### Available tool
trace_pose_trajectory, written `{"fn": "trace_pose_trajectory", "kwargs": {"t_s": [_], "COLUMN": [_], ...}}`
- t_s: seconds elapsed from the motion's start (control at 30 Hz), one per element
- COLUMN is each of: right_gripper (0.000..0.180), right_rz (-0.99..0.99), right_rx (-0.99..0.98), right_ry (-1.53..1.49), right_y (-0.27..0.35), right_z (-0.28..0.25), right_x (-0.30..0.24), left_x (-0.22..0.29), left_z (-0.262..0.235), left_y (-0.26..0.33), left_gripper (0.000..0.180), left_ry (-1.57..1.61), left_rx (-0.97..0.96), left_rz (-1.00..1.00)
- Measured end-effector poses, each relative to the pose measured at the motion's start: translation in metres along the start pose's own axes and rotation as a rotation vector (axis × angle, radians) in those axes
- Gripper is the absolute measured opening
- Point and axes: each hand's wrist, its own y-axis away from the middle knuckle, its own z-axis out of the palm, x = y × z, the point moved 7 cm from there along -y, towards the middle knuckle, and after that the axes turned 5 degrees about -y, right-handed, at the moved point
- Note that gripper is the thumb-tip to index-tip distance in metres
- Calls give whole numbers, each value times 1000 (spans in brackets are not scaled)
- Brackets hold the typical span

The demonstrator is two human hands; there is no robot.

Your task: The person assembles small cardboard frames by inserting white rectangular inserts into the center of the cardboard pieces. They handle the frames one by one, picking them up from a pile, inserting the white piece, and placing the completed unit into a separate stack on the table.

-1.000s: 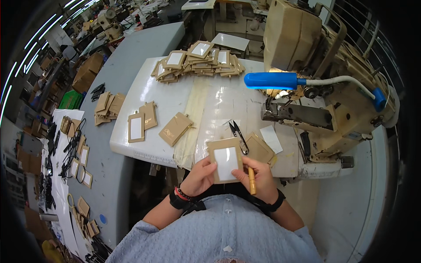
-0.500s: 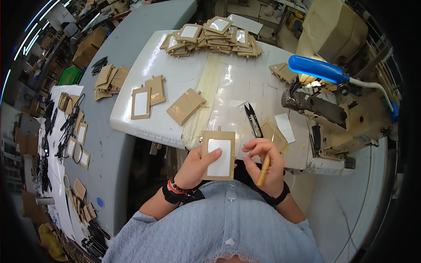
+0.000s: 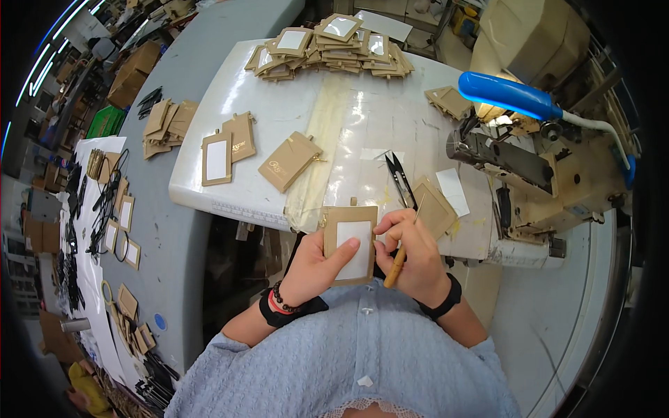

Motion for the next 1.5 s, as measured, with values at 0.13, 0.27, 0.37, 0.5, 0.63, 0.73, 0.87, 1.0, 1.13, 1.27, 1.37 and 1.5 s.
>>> {"fn": "trace_pose_trajectory", "kwargs": {"t_s": [0.13,0.27,0.37,0.5,0.63,0.73,0.87,1.0,1.13,1.27,1.37,1.5], "right_gripper": [30,29,29,30,31,30,29,27,27,28,32,37], "right_rz": [35,40,50,50,16,48,131,192,79,-16,38,169], "right_rx": [-63,-120,-187,-211,-130,-128,-145,-132,-78,27,135,108], "right_ry": [-35,-87,-93,-127,-243,-317,-479,-581,-315,-47,-55,-356], "right_y": [-1,-2,-3,0,4,7,10,13,7,4,7,9], "right_z": [-1,-5,-7,-7,-11,-14,-17,-17,-21,-23,-30,-22], "right_x": [2,4,2,0,0,3,5,9,-1,-4,0,5], "left_x": [4,4,1,-13,-22,-23,-18,-19,-12,-9,-9,-10], "left_z": [3,7,9,13,18,20,21,20,18,17,15,14], "left_y": [-1,0,0,-1,-1,-1,0,2,1,2,4,6], "left_gripper": [28,29,30,33,33,33,33,35,34,33,33,34], "left_ry": [-17,-31,25,324,460,492,466,410,291,281,298,289], "left_rx": [-11,-55,-91,-138,-184,-222,-218,-223,-206,-178,-178,-204], "left_rz": [4,1,-62,-199,-229,-222,-211,-199,-147,-123,-118,-118]}}
